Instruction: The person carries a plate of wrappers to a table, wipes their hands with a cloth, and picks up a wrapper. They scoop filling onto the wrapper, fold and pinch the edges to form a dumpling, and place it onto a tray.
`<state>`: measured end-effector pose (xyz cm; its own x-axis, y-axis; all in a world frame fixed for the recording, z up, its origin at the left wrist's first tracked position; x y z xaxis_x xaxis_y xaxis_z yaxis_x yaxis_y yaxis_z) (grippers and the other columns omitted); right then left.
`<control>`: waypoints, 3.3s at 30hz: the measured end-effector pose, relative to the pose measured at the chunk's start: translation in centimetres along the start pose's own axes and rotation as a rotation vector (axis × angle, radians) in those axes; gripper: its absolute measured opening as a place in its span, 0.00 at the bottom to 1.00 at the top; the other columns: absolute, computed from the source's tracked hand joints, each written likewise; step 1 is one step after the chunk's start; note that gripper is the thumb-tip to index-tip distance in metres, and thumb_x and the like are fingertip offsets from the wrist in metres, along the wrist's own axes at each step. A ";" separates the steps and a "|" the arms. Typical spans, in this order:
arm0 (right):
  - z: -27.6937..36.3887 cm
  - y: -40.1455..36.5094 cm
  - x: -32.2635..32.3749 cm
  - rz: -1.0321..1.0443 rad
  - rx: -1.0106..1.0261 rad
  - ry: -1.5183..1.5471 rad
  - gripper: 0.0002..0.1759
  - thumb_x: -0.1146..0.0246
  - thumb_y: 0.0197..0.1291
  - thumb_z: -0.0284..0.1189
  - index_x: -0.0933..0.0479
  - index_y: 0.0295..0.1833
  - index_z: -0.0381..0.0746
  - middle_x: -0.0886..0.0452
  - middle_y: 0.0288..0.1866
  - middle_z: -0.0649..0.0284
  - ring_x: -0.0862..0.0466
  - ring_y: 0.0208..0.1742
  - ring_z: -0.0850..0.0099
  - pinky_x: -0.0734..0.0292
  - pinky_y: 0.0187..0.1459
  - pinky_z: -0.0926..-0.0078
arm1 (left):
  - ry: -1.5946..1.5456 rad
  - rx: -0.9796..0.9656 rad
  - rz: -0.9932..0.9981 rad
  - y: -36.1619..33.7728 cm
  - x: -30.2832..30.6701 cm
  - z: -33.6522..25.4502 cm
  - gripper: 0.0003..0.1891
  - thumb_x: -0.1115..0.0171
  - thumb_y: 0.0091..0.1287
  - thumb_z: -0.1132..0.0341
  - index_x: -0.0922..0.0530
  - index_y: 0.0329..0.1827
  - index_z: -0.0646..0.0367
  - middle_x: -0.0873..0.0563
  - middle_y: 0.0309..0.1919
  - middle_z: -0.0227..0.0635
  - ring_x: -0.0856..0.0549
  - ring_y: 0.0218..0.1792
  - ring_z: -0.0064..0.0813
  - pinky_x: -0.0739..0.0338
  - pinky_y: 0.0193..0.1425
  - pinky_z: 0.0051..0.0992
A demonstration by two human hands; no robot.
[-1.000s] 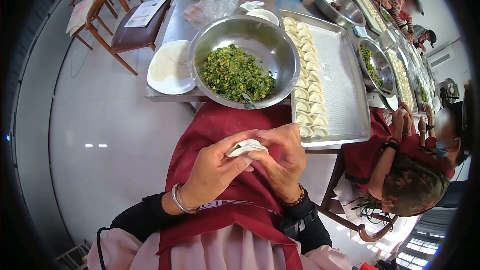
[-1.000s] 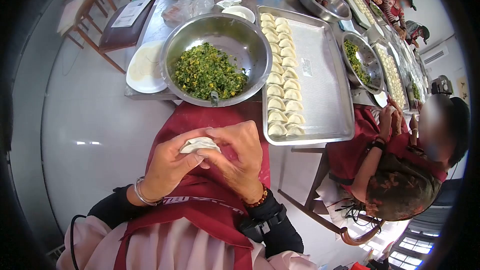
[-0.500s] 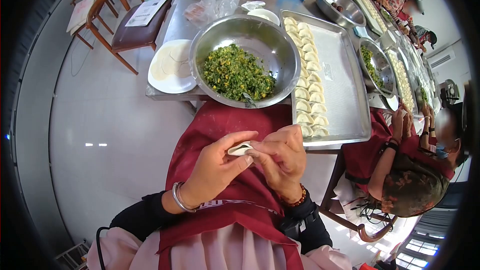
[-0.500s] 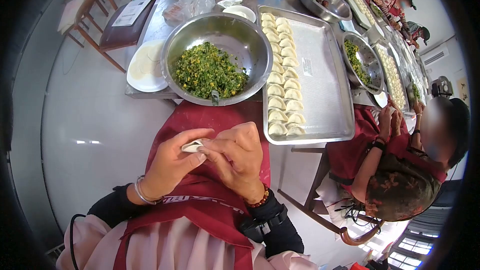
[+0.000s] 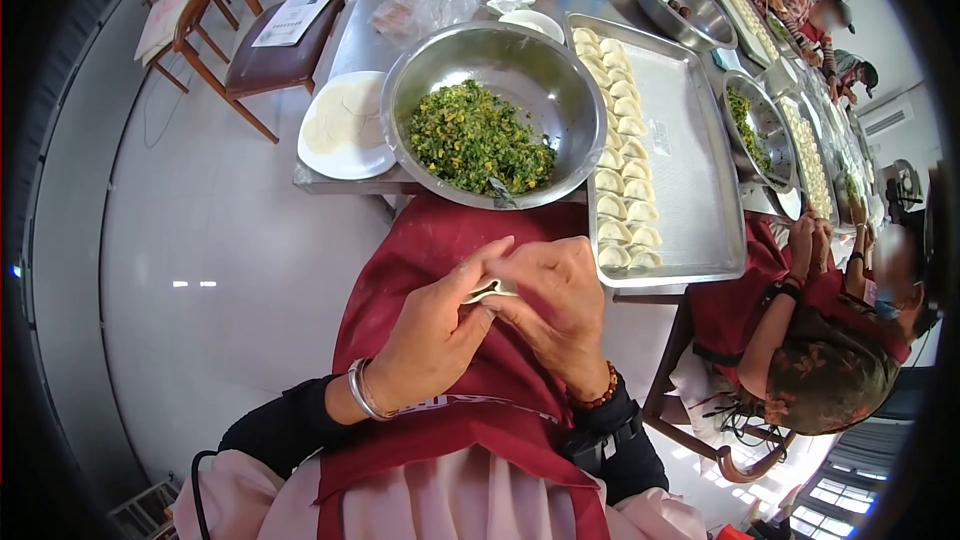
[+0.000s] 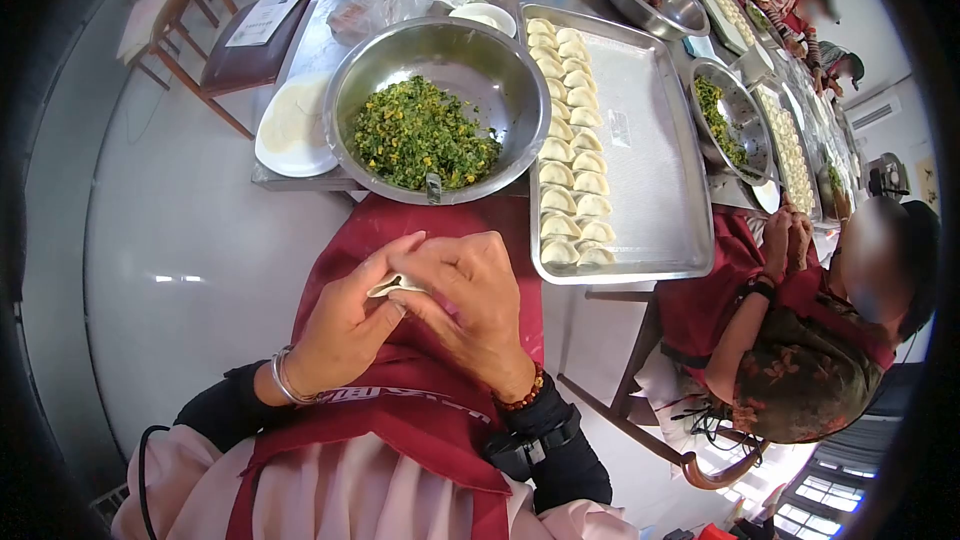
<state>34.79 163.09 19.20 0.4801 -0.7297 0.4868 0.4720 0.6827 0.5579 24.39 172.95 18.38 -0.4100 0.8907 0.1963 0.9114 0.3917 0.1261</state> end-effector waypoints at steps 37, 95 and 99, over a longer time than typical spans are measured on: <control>-0.1 -0.1 -0.3 -0.050 -0.053 0.036 0.11 0.25 0.44 0.26 0.18 0.34 0.45 0.19 0.35 0.70 0.25 0.39 0.68 0.32 0.42 0.70 | -0.196 0.191 -0.004 -0.4 -0.5 1.0 0.22 0.49 0.71 0.76 0.34 0.69 0.66 0.15 0.42 0.39 0.17 0.41 0.21 0.22 0.48 0.23; -1.3 -1.2 -2.0 0.140 -0.178 0.265 0.09 0.30 0.53 0.25 0.14 0.42 0.42 0.13 0.46 0.68 0.23 0.57 0.63 0.26 0.57 0.67 | -0.526 0.309 -0.002 -0.7 -0.6 3.1 0.13 0.46 0.68 0.80 0.27 0.55 0.68 0.18 0.42 0.33 0.18 0.41 0.19 0.22 0.48 0.21; -1.4 -1.6 -1.8 0.091 -0.172 0.232 0.09 0.30 0.53 0.26 0.14 0.42 0.42 0.13 0.47 0.67 0.24 0.59 0.62 0.27 0.57 0.66 | -0.596 0.297 0.007 -0.8 -0.8 3.1 0.13 0.46 0.68 0.81 0.28 0.55 0.68 0.19 0.42 0.33 0.18 0.44 0.20 0.22 0.49 0.22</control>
<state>34.17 163.37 16.45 0.6727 -0.6507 0.3522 0.5283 0.7557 0.3872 24.12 172.61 15.12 -0.3921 0.8352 -0.3856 0.9199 0.3564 -0.1634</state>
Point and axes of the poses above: each hand's wrist, its own y-axis towards the middle knuckle, its own x-axis out of the back of the hand, z = x × y, the point moved 4 cm from there along y, towards the middle knuckle
